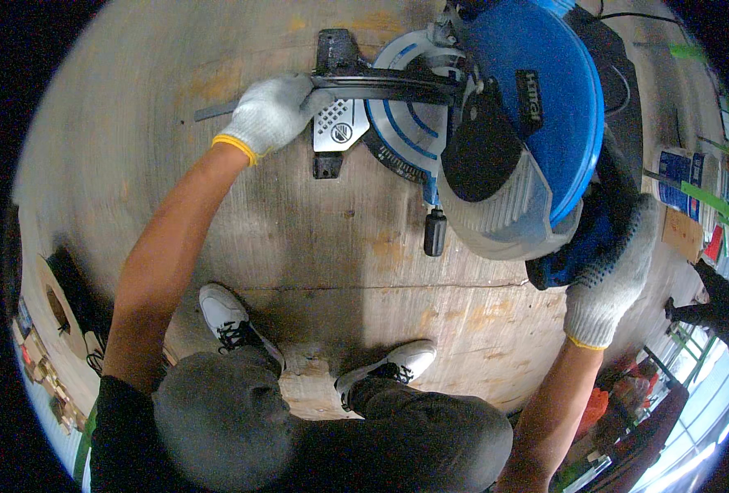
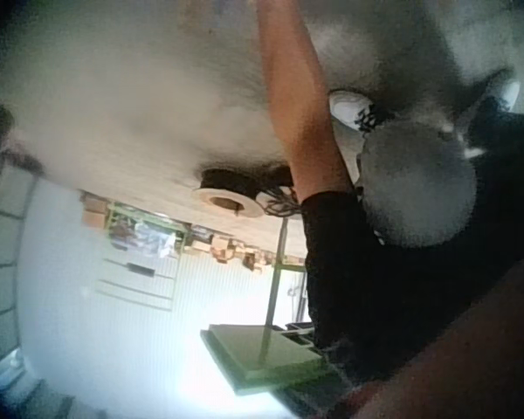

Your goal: The person assembles a window screen by measuring and cutting metal strips, then fitting them into the frame. They use a marker to mark cut lines, a miter saw to cut the strips, and a hammer to secure the pieces into the frame.

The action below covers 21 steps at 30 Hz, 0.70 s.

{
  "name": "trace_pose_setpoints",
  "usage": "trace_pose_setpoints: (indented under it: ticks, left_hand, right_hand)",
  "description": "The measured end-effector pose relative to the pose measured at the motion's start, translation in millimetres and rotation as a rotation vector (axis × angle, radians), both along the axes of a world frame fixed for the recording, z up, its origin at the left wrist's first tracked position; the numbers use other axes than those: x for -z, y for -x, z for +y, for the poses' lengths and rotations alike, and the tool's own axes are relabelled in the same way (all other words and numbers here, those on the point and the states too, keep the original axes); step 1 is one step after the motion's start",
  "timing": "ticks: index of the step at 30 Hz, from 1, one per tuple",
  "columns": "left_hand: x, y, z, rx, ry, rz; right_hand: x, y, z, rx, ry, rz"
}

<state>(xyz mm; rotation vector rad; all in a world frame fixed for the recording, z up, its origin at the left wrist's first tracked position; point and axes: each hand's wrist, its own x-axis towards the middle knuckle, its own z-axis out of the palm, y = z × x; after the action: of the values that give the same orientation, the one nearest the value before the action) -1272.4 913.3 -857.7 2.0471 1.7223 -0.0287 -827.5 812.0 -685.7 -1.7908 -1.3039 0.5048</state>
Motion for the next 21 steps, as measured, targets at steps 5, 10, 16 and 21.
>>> trace_pose_setpoints:
  ticks: [5,10,16,21]
  left_hand:
    - [8,2,-3,0.002,-0.038,-0.012]
    - [9,2,-5,0.001,-0.077,-0.026]
    - [5,1,-5,-0.008,-0.061,-0.032]
    - [5,-1,-3,-0.011,-0.056,-0.019]
  right_hand:
    - [1,10,-6,0.008,-0.007,-0.048]
    - [4,14,-7,0.024,0.009,0.12]
    - [-2,11,-7,-0.068,0.034,0.055]
    - [4,8,-9,-0.007,0.002,0.119]
